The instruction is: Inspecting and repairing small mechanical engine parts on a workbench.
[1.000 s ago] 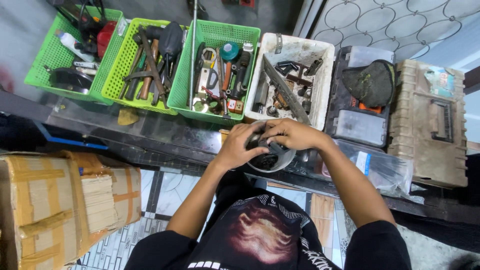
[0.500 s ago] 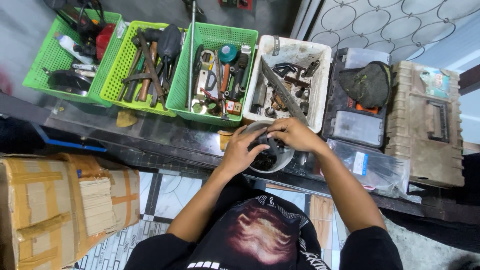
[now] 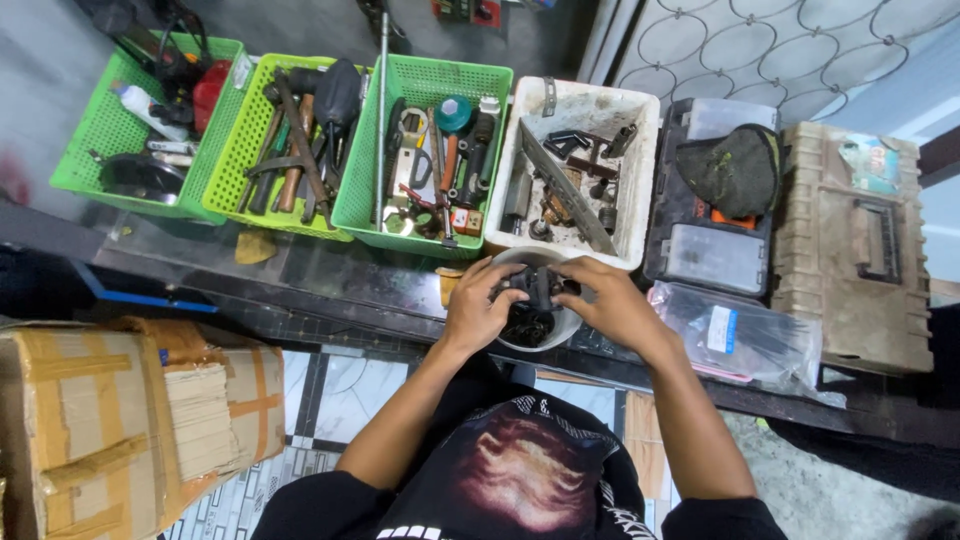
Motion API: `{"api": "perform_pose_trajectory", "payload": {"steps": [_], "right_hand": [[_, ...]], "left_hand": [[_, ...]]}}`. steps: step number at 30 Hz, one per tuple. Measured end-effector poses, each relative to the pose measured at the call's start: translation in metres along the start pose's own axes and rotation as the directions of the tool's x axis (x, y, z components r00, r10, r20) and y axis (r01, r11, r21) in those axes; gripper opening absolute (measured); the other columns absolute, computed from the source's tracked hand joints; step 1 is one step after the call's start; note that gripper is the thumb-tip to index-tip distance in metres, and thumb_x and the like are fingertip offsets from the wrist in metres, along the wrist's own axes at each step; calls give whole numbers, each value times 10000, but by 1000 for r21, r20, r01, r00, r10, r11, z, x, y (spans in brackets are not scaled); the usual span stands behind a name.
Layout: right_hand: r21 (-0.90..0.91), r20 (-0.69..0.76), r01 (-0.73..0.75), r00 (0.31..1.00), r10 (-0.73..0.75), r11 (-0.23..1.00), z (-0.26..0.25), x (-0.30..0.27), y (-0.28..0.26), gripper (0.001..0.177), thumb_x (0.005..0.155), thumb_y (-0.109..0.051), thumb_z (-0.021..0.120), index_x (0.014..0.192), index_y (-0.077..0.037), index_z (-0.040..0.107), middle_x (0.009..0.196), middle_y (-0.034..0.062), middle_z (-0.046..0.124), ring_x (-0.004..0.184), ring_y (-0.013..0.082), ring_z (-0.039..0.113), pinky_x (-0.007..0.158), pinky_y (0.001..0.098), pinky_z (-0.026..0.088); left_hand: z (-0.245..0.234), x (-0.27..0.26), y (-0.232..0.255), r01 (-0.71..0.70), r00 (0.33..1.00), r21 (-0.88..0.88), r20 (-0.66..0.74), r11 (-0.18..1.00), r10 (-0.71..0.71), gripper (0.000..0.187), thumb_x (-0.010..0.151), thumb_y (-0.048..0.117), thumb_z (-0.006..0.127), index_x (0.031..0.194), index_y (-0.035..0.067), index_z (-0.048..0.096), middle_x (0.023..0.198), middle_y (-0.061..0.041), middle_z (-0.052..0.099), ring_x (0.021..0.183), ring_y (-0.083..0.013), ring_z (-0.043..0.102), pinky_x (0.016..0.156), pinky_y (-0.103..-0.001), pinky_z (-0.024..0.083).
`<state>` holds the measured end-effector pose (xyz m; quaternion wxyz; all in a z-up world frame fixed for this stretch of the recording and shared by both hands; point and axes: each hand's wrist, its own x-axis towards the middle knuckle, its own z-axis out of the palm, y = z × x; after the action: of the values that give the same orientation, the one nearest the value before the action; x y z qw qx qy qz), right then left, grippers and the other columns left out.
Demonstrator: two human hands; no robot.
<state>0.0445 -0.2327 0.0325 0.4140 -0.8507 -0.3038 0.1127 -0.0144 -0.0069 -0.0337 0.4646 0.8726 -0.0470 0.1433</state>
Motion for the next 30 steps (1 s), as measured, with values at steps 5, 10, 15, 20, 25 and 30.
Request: {"api": "perform_pose_trajectory", "payload": {"steps": [5, 10, 15, 20, 25, 30], "right_hand": [[-163, -24, 110, 993, -115, 981, 3, -4, 13, 408, 833, -183, 776, 1201, -21, 703, 1199, 173, 708, 1106, 377, 669, 943, 432, 523], [-158, 43, 69, 997, -63, 985, 2, -5, 19, 348, 875, -183, 749, 1193, -42, 721, 1137, 167, 735, 1070, 363, 691, 931, 420, 542], [-42, 41, 105, 994, -103, 994, -11, -2, -15, 500, 784, -284, 828, 1185, -13, 704, 1077, 181, 721, 1002, 357, 694, 867, 415, 541], [50, -68, 77, 995, -74, 996, -6, -3, -21, 464, 801, -274, 828, 1182, -35, 720, 1117, 143, 744, 1011, 309, 728, 867, 388, 552], [9, -163, 59, 985, -57, 998, 19, -3, -5, 398, 793, -255, 863, 1081, -11, 735, 1043, 135, 751, 950, 278, 729, 842, 360, 553], [202, -263, 6, 964, 49, 979, 37, -2, -1, 303, 860, -156, 798, 1085, 28, 713, 1012, 113, 746, 895, 188, 706, 817, 323, 545]], "left_hand": [[-6, 4, 11, 51, 999, -51, -7, 997, -52, 354, 831, 158, 789, 1174, 85, 742, 1153, -155, 741, 1183, -382, 654, 1024, -432, 513], [-13, 4, 15, 55, 998, -124, -7, 991, -56, 362, 829, 116, 795, 1180, 67, 725, 1145, -179, 732, 1122, -340, 689, 960, -393, 540], [-10, 0, 5, 149, 988, -342, 3, 928, -157, 337, 858, 41, 755, 1192, 29, 709, 1130, -117, 770, 1058, -198, 737, 935, -305, 556], [-4, -2, -5, 237, 958, -539, -7, 808, -286, 348, 908, 42, 733, 1250, 1, 684, 1096, -86, 770, 987, -118, 704, 892, -263, 570], [3, -3, -13, 163, 944, -707, -93, 689, -318, 376, 967, 47, 697, 1325, -47, 629, 1169, -110, 737, 1058, -134, 687, 959, -264, 549], [-1, -1, -15, 130, 952, -774, -78, 619, -297, 441, 975, 120, 733, 1358, -55, 602, 1202, -124, 728, 1088, -152, 685, 979, -280, 548]]}}
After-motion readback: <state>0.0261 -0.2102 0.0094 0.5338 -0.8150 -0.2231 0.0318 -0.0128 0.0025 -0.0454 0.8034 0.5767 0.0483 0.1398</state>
